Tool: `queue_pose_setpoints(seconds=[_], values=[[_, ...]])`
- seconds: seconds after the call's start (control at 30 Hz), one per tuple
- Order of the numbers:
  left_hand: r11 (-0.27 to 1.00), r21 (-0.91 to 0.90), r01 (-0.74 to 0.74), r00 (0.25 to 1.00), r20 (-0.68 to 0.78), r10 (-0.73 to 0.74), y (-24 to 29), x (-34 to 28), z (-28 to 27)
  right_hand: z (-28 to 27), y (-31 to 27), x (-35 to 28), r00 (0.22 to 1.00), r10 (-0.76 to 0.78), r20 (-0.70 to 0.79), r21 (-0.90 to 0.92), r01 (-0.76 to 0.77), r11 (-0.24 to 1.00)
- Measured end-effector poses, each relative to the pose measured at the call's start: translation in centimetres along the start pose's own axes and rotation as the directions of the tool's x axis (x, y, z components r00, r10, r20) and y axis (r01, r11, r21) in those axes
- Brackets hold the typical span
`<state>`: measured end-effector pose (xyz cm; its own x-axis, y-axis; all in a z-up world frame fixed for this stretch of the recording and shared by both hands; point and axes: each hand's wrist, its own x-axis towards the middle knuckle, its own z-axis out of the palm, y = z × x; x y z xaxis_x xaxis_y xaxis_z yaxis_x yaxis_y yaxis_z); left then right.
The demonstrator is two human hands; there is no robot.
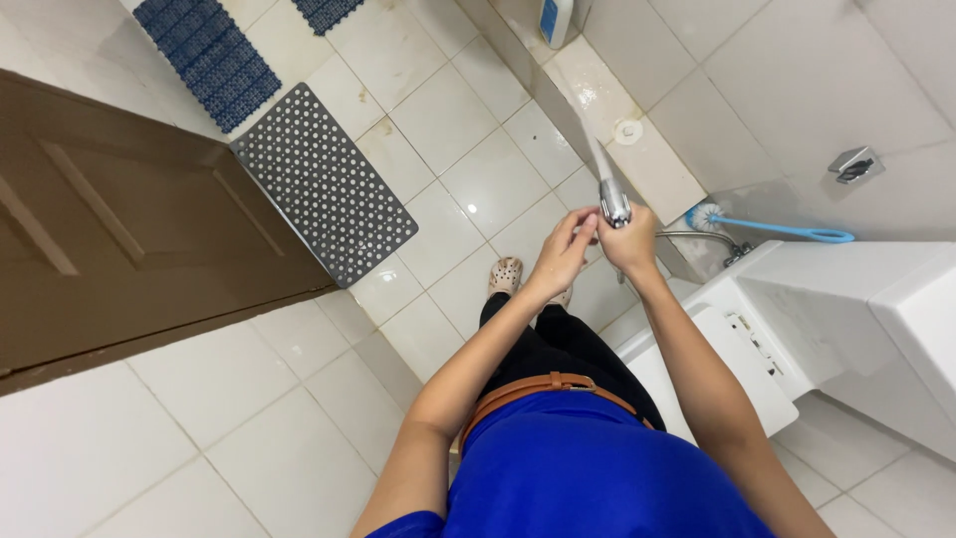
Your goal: Washing and scrubbing a plastic bathroom floor mat in a sink.
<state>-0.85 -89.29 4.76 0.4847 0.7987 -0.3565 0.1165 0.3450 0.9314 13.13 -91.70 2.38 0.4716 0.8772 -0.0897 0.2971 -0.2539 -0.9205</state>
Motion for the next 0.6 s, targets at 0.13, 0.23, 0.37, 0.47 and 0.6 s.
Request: queue_pose_setpoints(seconds=[0.13, 0.23, 0.37, 0.47, 0.6], values=[[0.997, -0.021, -0.074, 0.996, -0.046, 0.073, 0.8, 0.3, -0.9, 1.4, -0.4, 1.6, 1.0, 0.005, 0.006, 0.089, -0.005, 0.996], [0.987, 0.02, -0.163, 0.983, -0.082, 0.164, 0.7, 0.6, -1.4, 2.0, -1.2, 2.5, 0.998, -0.057, -0.008, 0.024, 0.057, 0.998], [0.969, 0.04, -0.244, 0.961, -0.123, 0.247, 1.0, 0.4, -2.0, 2.6, -2.3, 3.1, 0.996, -0.08, 0.035, 0.044, 0.079, 0.996], [0.961, 0.042, -0.272, 0.951, -0.143, 0.275, 1.2, 0.5, -2.2, 2.8, -5.3, 3.2, 0.994, -0.082, 0.066, 0.121, 0.074, 0.99], [0.927, 0.147, -0.345, 0.898, -0.236, 0.372, -0.5, 1.4, -0.7, 3.4, -4.3, 2.8, 0.995, -0.039, 0.09, 0.166, 0.023, 0.986]])
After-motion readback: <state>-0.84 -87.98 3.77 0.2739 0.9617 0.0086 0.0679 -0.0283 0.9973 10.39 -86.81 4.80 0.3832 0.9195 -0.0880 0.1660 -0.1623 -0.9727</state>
